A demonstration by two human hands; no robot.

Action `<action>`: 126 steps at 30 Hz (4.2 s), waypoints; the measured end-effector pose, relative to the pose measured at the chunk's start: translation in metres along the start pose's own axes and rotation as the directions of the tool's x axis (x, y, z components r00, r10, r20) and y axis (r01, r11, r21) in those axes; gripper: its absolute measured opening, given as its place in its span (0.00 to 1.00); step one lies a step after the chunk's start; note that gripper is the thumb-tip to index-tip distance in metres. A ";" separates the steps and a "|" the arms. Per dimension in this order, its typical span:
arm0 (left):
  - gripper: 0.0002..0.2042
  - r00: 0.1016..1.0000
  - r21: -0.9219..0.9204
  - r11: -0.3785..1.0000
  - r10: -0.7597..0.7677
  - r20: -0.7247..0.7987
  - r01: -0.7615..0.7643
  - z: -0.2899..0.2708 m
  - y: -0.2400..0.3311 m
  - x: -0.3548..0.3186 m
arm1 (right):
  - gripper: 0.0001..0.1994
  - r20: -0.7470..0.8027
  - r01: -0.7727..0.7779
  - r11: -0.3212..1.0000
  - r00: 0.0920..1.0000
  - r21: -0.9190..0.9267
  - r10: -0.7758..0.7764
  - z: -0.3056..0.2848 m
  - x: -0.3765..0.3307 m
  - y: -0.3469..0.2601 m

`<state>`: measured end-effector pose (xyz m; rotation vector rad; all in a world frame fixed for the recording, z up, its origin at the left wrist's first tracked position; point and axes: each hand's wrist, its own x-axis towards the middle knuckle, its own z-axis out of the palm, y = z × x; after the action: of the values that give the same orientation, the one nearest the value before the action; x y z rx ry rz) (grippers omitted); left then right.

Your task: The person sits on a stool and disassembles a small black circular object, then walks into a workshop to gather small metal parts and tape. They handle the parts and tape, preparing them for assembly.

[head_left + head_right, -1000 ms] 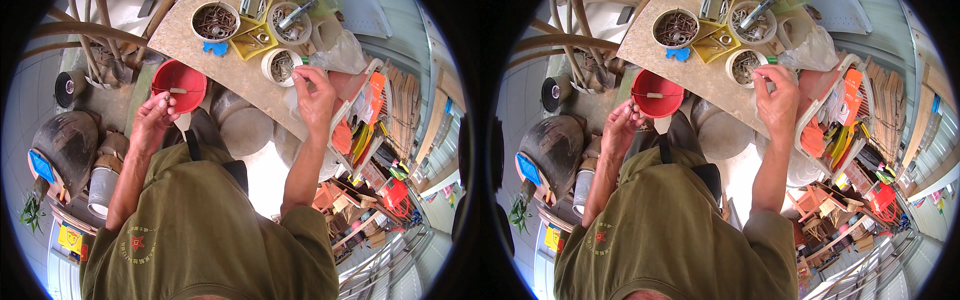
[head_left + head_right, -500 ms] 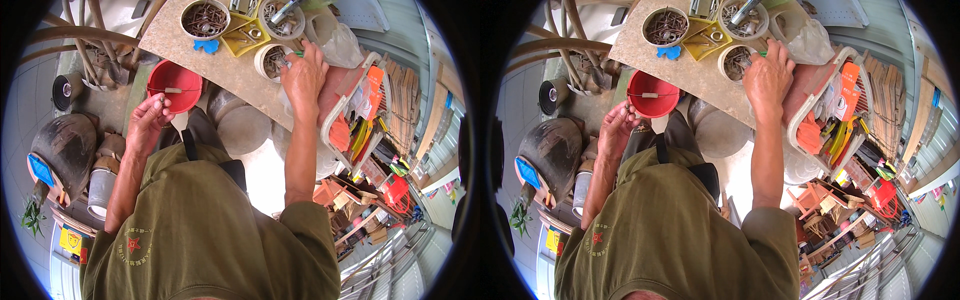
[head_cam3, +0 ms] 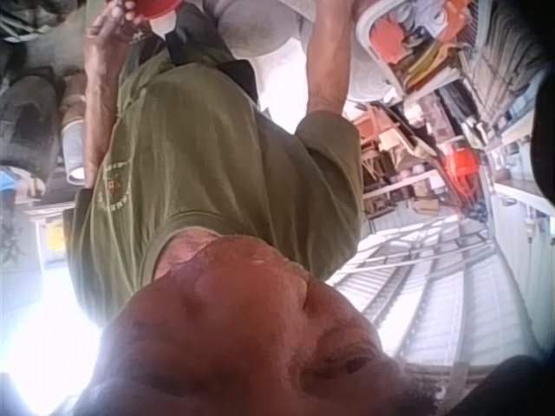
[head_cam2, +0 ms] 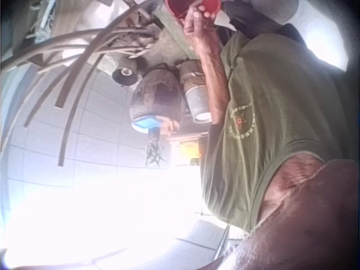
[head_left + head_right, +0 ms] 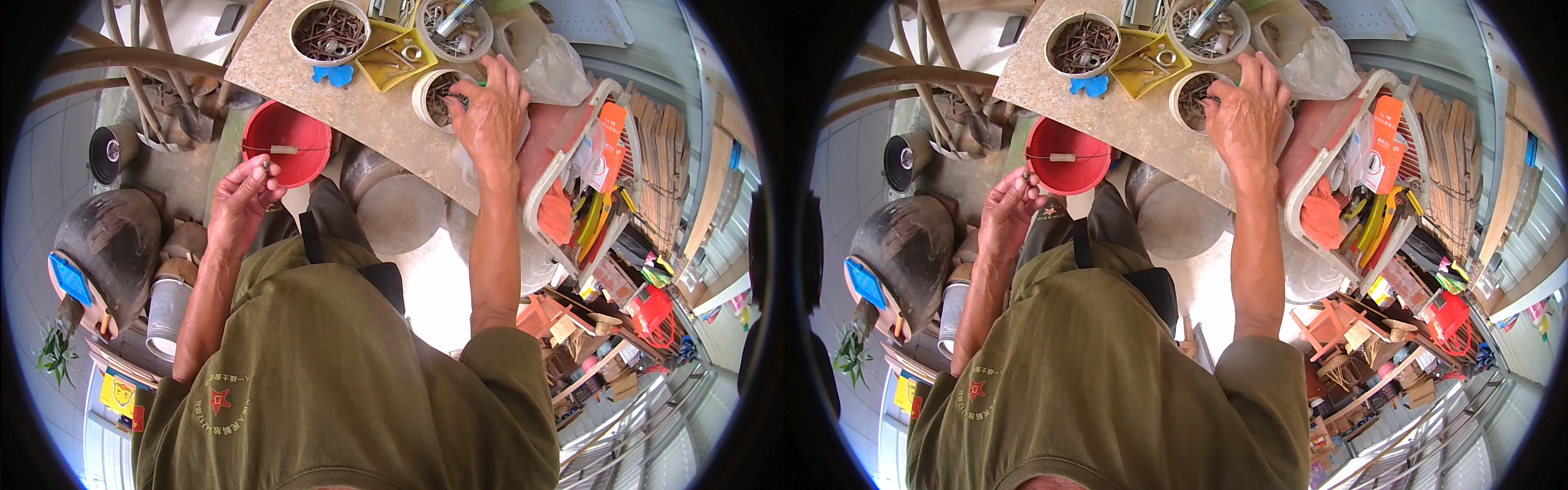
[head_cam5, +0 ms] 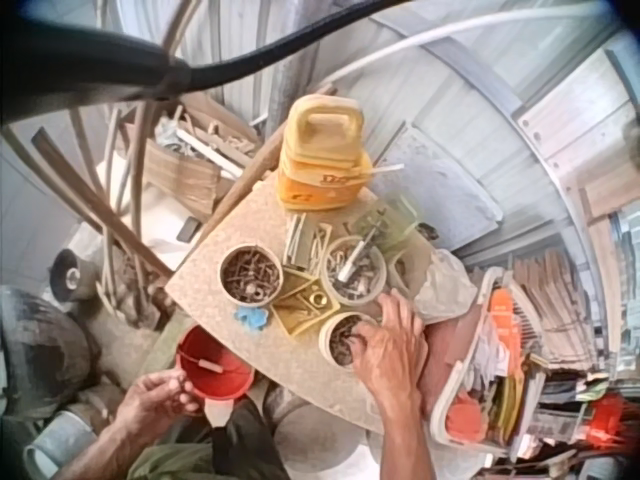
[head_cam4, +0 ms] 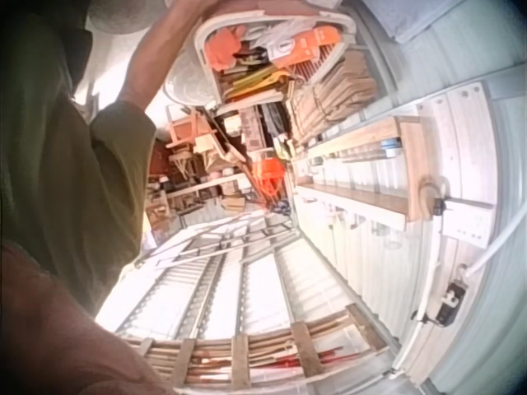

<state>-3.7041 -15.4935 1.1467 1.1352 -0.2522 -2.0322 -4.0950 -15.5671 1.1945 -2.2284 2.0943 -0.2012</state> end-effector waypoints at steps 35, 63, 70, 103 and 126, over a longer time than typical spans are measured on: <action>0.12 0.991 0.060 0.998 -0.022 0.132 0.014 0.056 0.004 0.007 | 0.14 0.184 -0.148 -0.120 0.895 0.982 0.405 -0.042 -0.049 -0.046; 0.09 0.976 -0.085 0.993 0.096 0.198 -0.081 0.083 0.023 -0.005 | 0.10 0.275 -0.247 -0.184 0.950 0.951 0.148 -0.017 -0.057 -0.151; 0.08 0.975 0.005 0.988 0.151 0.164 -0.154 0.076 0.025 -0.010 | 0.11 0.232 -0.206 -0.220 0.968 0.953 0.099 -0.007 -0.055 -0.158; 0.05 0.952 0.148 0.950 0.246 0.180 -0.273 0.063 0.017 -0.004 | 0.06 0.199 -0.194 -0.062 0.975 0.979 0.102 -0.001 -0.061 -0.168; 0.03 0.986 0.336 0.929 0.124 0.113 -0.155 0.049 -0.005 0.004 | 0.11 -0.334 -0.111 0.912 0.908 0.395 0.255 -0.023 -0.068 -0.040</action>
<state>-3.7469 -15.5029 1.1703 1.1960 -0.7381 -1.9604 -4.0626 -15.4962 1.2202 -1.8660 2.1932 -0.9970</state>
